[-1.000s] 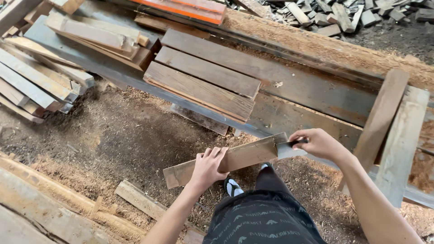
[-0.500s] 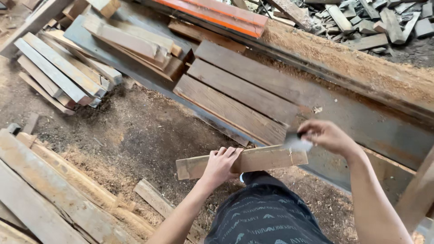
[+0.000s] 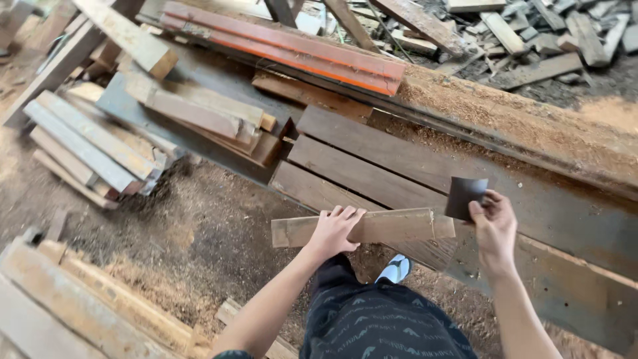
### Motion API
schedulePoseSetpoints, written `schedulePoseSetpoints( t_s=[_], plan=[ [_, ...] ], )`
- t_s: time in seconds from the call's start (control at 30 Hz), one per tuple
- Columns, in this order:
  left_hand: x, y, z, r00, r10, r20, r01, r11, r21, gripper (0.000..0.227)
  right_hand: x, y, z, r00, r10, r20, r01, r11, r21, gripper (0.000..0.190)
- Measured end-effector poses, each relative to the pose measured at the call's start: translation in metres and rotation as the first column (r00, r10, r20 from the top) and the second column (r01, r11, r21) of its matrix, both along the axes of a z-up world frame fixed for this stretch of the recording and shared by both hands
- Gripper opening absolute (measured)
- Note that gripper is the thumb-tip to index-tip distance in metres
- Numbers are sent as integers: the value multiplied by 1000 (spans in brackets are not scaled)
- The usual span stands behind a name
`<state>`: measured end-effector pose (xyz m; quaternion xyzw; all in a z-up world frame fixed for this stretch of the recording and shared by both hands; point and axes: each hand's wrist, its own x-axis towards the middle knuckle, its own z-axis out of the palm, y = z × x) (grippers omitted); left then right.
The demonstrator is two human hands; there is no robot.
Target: The person sands wooden planks and strips by hand using a piece of sandpaper in a woodworking environment.
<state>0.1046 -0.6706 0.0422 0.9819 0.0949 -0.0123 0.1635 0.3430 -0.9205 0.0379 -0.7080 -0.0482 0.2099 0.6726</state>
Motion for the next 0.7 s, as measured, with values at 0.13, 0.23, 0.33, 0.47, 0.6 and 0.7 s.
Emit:
schedulePoseSetpoints(
  t_s=[0.13, 0.23, 0.33, 0.47, 0.6, 0.7],
  plan=[
    [20, 41, -27, 991, -130, 11, 130, 991, 5, 92, -37, 19, -18, 983, -71, -169, 79, 996, 43, 59],
    [43, 82, -38, 971, -237, -10, 237, 971, 12, 91, -66, 46, -17, 992, -128, 22, 128, 992, -8, 71],
    [58, 107, -49, 942, -333, -28, 333, 943, -29, 90, -92, 74, -17, 950, -245, -194, 236, 969, -67, 67],
    [68, 127, -60, 911, -407, 62, 412, 906, -101, 88, -124, 109, -15, 900, -388, -197, 360, 918, -165, 66],
    [72, 132, -60, 881, -472, 49, 474, 875, -103, 89, -138, 131, -7, 875, -222, 430, 463, 643, -610, 31],
    [80, 145, -57, 850, -511, 128, 517, 856, -10, 90, -136, 137, 5, 799, -135, 586, 537, 599, -594, 26]
  ],
)
